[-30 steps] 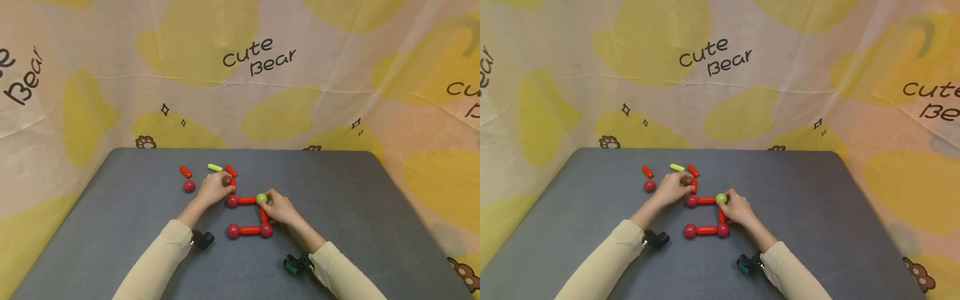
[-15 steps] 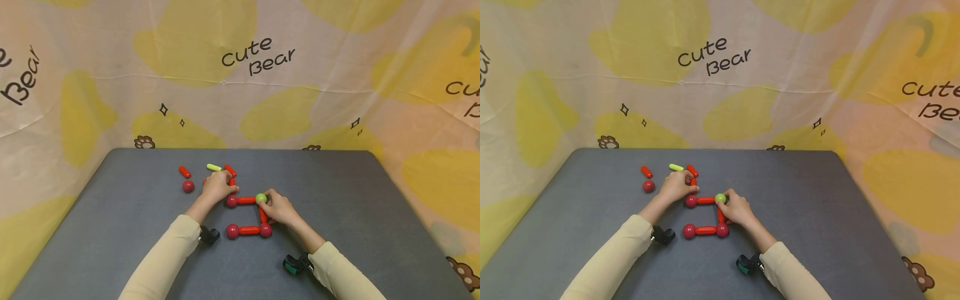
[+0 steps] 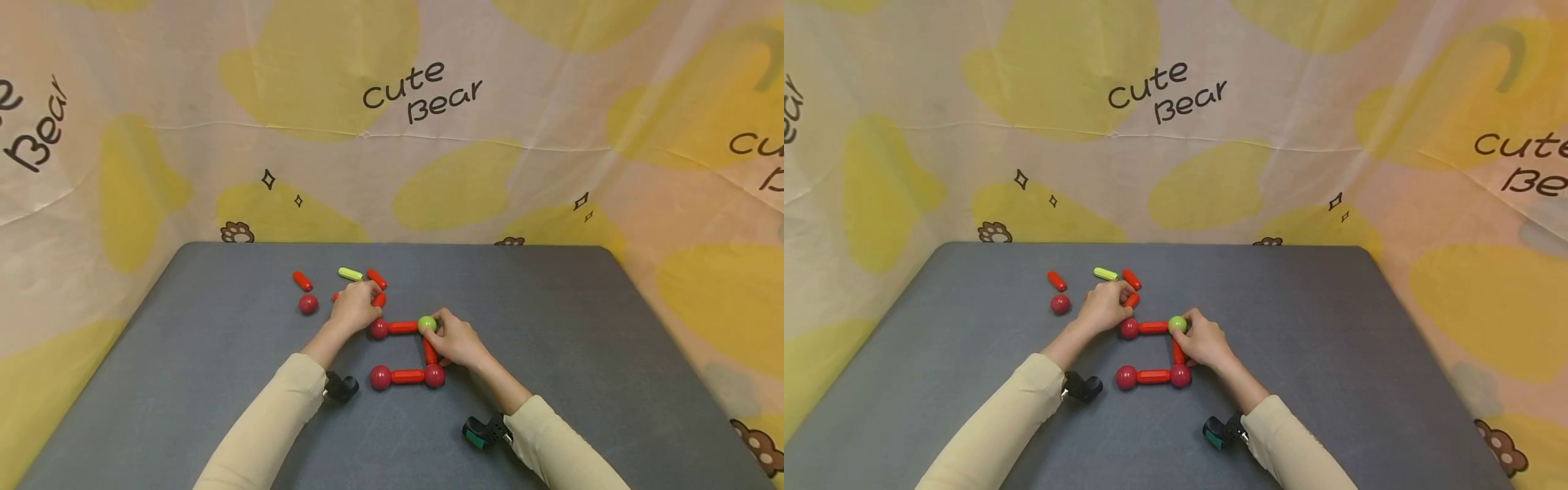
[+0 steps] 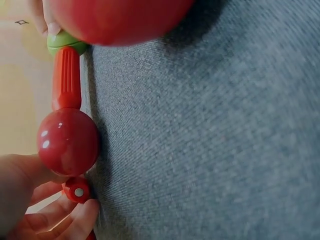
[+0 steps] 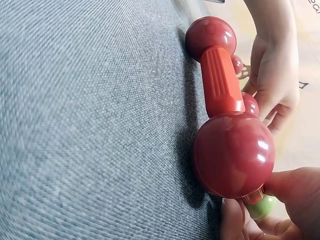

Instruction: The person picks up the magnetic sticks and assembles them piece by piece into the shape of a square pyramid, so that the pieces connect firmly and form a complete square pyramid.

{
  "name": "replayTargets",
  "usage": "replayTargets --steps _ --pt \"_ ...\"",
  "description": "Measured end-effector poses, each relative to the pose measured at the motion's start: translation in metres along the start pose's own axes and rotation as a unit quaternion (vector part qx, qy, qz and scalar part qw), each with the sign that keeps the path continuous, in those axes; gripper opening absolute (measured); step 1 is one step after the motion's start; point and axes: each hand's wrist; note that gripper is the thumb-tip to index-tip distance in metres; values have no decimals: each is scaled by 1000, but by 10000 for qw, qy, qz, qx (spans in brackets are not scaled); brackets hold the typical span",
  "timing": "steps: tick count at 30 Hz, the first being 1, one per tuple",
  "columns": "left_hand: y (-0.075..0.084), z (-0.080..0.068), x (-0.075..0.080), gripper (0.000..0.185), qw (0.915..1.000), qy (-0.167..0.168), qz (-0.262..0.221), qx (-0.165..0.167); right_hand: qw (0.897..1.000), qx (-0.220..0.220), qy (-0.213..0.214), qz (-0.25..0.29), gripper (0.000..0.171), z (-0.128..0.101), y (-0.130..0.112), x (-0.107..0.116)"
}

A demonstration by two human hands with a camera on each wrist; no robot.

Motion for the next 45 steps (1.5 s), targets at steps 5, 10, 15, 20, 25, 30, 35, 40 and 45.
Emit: replayTargets --steps 5,10,15,20,25,30,35,40,45 --pt "-2 -2 -1 32 9999 33 -116 -28 10000 -6 41 -3 32 -1 0 0" --pt "-4 -7 3 37 9994 178 -220 -185 10000 -14 46 14 32 -2 1 0" --pt "-6 -13 11 38 9980 334 -347 -405 10000 -10 61 21 32 -2 1 0" --pt "-8 -20 20 32 9972 373 -492 -415 10000 -22 78 22 31 -2 1 0" --pt "-11 -28 24 28 9964 378 -644 -400 10000 -28 77 9 32 -1 1 0" --pt "-14 -36 23 25 9961 331 -738 -348 10000 -6 71 -44 31 0 0 0" --pt "-15 -46 23 22 9964 257 -789 -189 10000 -21 61 -27 31 0 -2 0" --pt "-16 -55 25 23 9948 173 -1003 -54 10000 -19 80 -19 31 0 -1 -2" --pt "-15 -61 25 22 9936 38 -1125 46 9999 -55 91 -23 31 -1 -1 -2"
Point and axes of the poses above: each hand's wrist, its own z-axis towards the middle knuckle, its own x-axis out of the back of the hand, y = z × x, and after that the axes turned 3 degrees about y, right-handed
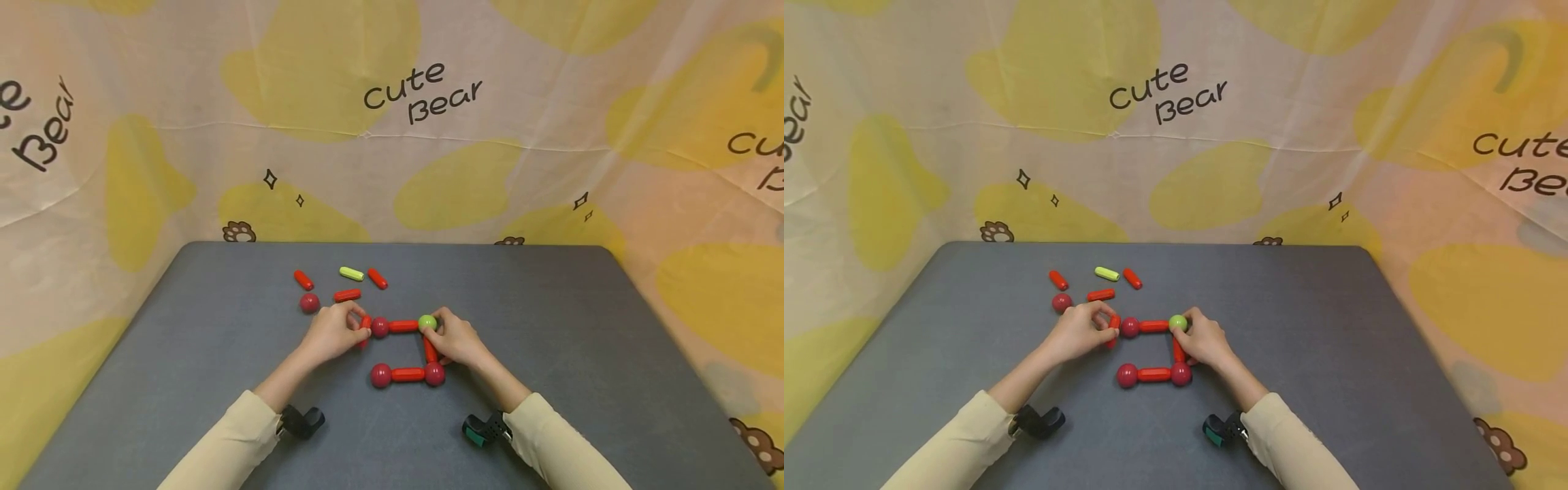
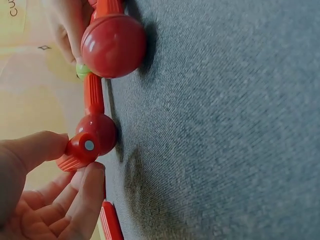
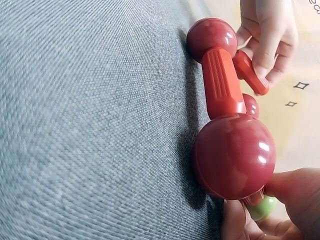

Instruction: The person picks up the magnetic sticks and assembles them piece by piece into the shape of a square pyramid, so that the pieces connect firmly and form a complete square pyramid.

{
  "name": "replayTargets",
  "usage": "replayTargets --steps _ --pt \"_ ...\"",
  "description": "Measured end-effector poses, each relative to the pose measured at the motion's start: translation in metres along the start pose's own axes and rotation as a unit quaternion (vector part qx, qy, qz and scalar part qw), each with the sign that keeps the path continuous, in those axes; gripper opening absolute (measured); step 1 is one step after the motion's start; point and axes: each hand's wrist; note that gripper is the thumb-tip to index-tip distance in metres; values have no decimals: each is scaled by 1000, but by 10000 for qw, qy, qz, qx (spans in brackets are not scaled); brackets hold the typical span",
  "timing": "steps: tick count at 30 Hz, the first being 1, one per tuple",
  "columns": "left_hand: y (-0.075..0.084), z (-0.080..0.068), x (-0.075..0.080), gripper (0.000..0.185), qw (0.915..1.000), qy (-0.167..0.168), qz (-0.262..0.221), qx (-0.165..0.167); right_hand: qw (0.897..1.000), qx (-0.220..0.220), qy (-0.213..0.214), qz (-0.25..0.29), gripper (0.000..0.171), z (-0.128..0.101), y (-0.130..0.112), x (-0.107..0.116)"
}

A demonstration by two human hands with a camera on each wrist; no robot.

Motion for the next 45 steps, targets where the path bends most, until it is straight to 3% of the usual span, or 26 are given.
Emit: replayTargets --steps 15,45 --pt "-1 -13 -15 21 9942 -723 -679 418 10000 -25 -15 -4 31 -1 0 1" --pt "5 -10 -27 24 9938 -405 -905 497 10000 17 -26 -43 32 -1 0 1"
Point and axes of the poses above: each hand's wrist, its own z-axis towards the middle knuckle, its own x-axis out of the back of the hand, y = z × x, and after that the axes turned 3 degrees about y, right-handed
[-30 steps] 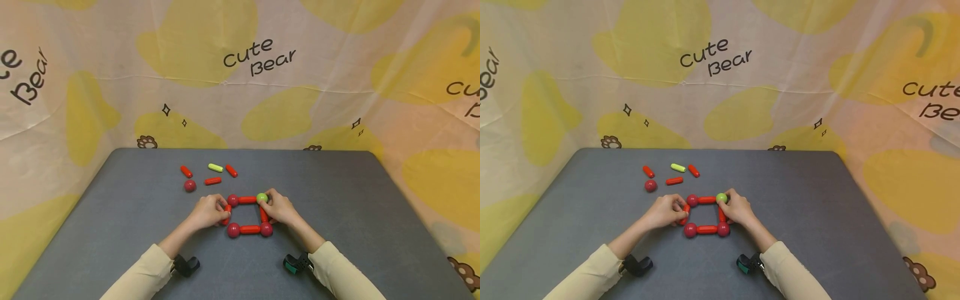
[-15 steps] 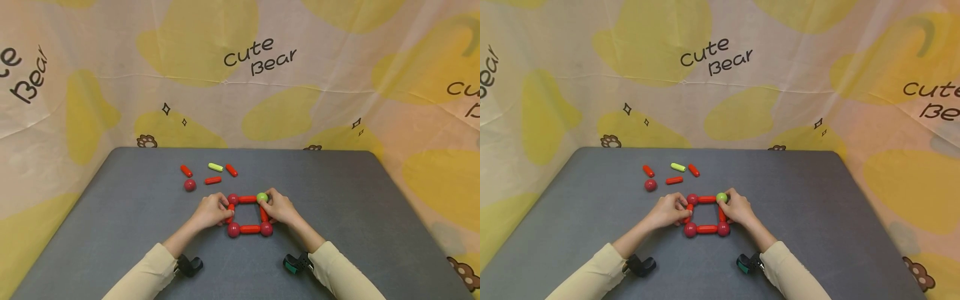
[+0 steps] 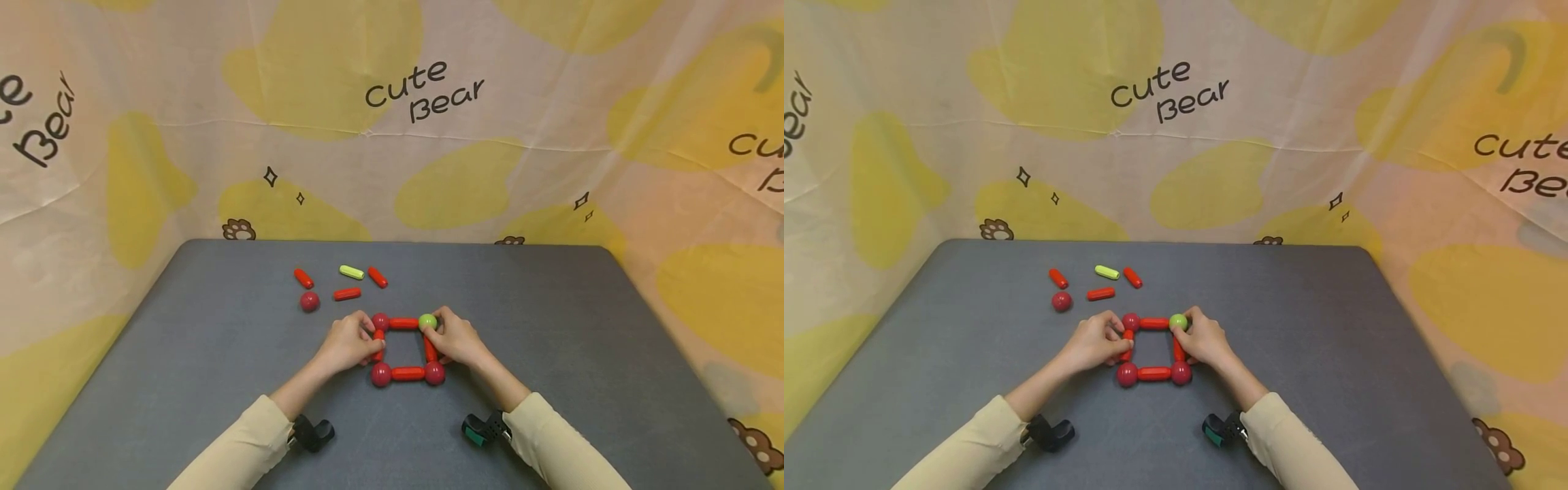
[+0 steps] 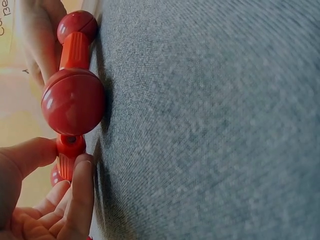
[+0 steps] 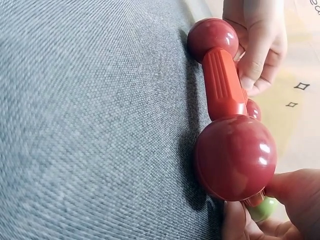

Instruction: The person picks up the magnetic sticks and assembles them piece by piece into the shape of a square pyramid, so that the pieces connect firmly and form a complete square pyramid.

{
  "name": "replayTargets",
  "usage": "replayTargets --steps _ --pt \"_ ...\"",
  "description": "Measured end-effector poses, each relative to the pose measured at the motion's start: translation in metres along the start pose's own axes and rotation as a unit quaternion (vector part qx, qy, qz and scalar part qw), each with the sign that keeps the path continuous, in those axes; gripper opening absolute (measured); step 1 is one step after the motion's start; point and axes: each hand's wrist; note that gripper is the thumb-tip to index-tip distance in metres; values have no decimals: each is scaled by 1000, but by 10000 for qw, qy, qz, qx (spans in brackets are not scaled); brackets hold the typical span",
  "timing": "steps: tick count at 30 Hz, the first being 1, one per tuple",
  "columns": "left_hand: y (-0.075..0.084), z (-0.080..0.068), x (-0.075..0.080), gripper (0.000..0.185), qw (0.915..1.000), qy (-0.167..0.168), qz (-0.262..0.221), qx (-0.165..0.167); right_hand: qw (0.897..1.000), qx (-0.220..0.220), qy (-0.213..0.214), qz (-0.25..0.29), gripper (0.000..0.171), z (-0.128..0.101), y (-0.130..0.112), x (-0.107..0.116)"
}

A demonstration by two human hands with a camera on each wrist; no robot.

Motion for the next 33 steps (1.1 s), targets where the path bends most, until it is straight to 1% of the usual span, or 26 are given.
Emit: replayTargets --steps 11,19,25,33 --pt "1 0 -4 25 9999 59 127 -66 10000 -21 33 -61 32 2 1 -1" --pt "0 0 -6 26 9995 -86 -306 17 10000 -43 5 -66 33 3 2 -1" --pt "0 0 -5 25 9995 -122 -294 42 9999 -109 -2 -42 34 3 1 0" --pt "2 4 -5 25 9997 33 -196 -109 9999 -139 -28 -81 36 9 -2 3"
Point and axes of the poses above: each hand's wrist, its own z-axis towards the middle knuckle, its own x-axis out of the back of the hand, y = z × x, and after that the axes turned 3 degrees about y, right-handed
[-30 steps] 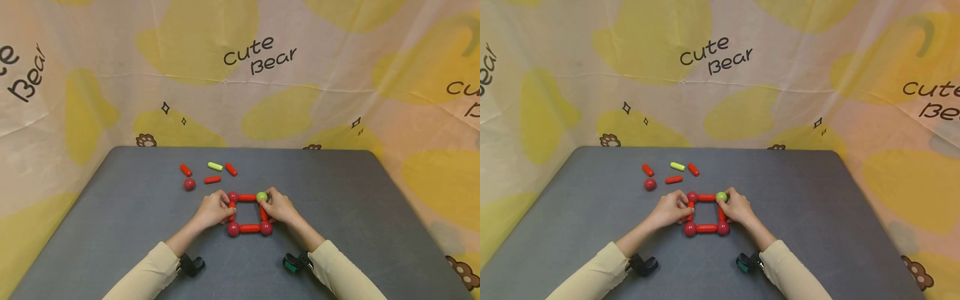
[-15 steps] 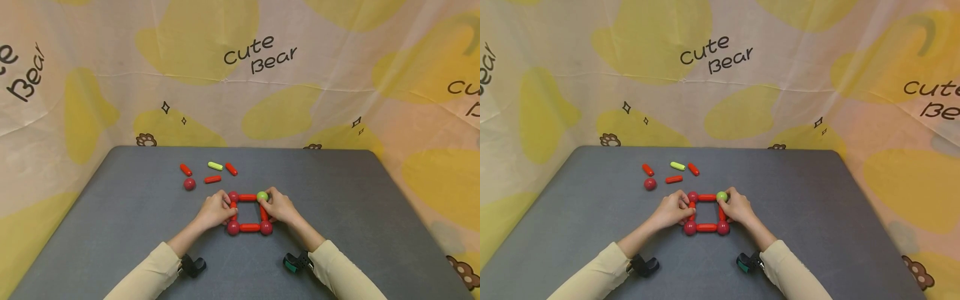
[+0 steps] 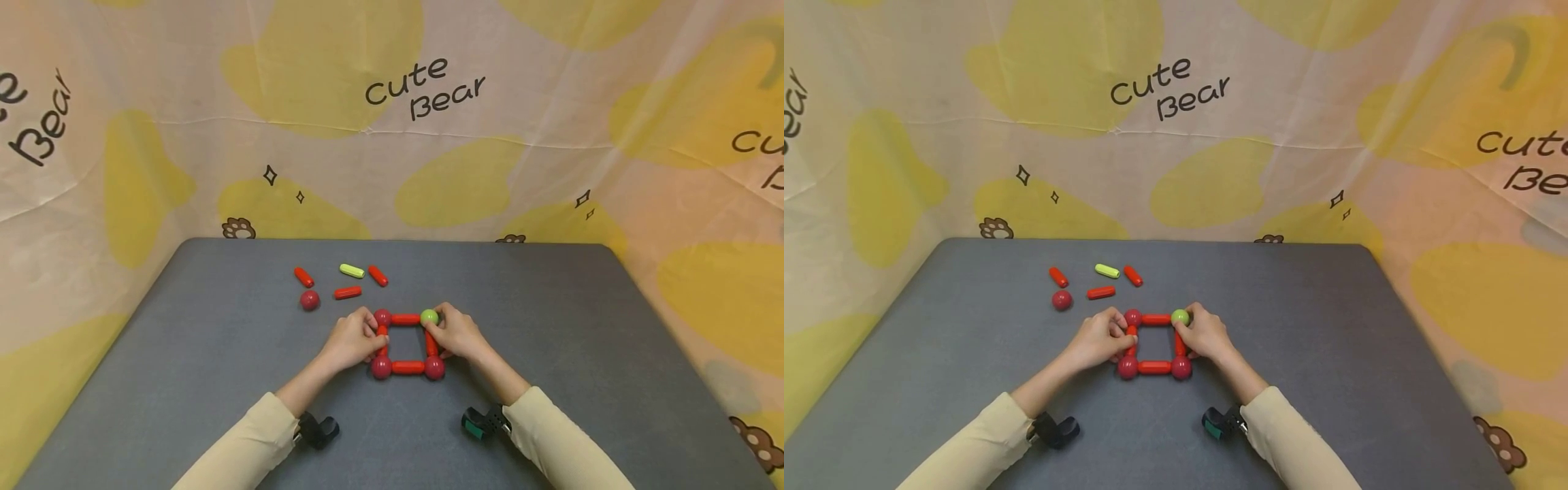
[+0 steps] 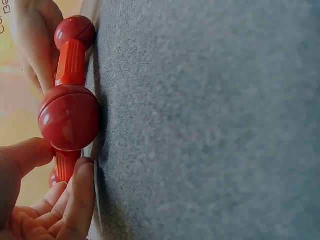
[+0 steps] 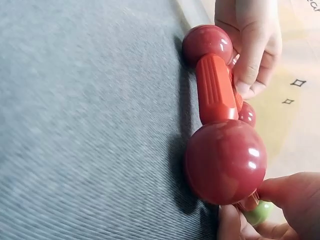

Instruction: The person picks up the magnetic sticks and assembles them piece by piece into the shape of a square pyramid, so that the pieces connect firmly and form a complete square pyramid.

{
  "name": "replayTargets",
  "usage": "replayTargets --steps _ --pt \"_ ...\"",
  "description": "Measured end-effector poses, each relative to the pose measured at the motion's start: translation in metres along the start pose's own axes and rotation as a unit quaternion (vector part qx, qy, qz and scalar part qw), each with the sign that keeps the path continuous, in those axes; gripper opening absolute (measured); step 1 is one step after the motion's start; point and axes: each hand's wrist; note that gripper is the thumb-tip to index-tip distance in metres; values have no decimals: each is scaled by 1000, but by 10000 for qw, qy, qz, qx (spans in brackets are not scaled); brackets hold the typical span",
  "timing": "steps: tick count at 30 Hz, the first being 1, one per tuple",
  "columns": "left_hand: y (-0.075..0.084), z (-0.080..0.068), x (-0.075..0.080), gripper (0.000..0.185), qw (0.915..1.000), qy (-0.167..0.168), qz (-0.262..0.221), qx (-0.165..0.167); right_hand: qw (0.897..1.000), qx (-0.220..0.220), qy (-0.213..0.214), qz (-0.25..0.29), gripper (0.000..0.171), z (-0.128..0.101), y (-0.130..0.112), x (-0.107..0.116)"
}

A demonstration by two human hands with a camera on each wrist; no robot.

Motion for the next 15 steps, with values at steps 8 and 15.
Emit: replayTargets --steps 8,15 --pt "-1 13 -1 26 9995 178 219 -138 10000 -68 -24 -45 41 12 -1 4" --pt "-1 19 -1 25 9993 284 217 -115 9999 -128 -35 30 40 18 -1 6"
Point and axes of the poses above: each hand's wrist, its own z-axis towards the middle knuckle, its own x-axis out of the back of the hand, y = z × x, and after that the axes turned 3 degrees about y, right-handed
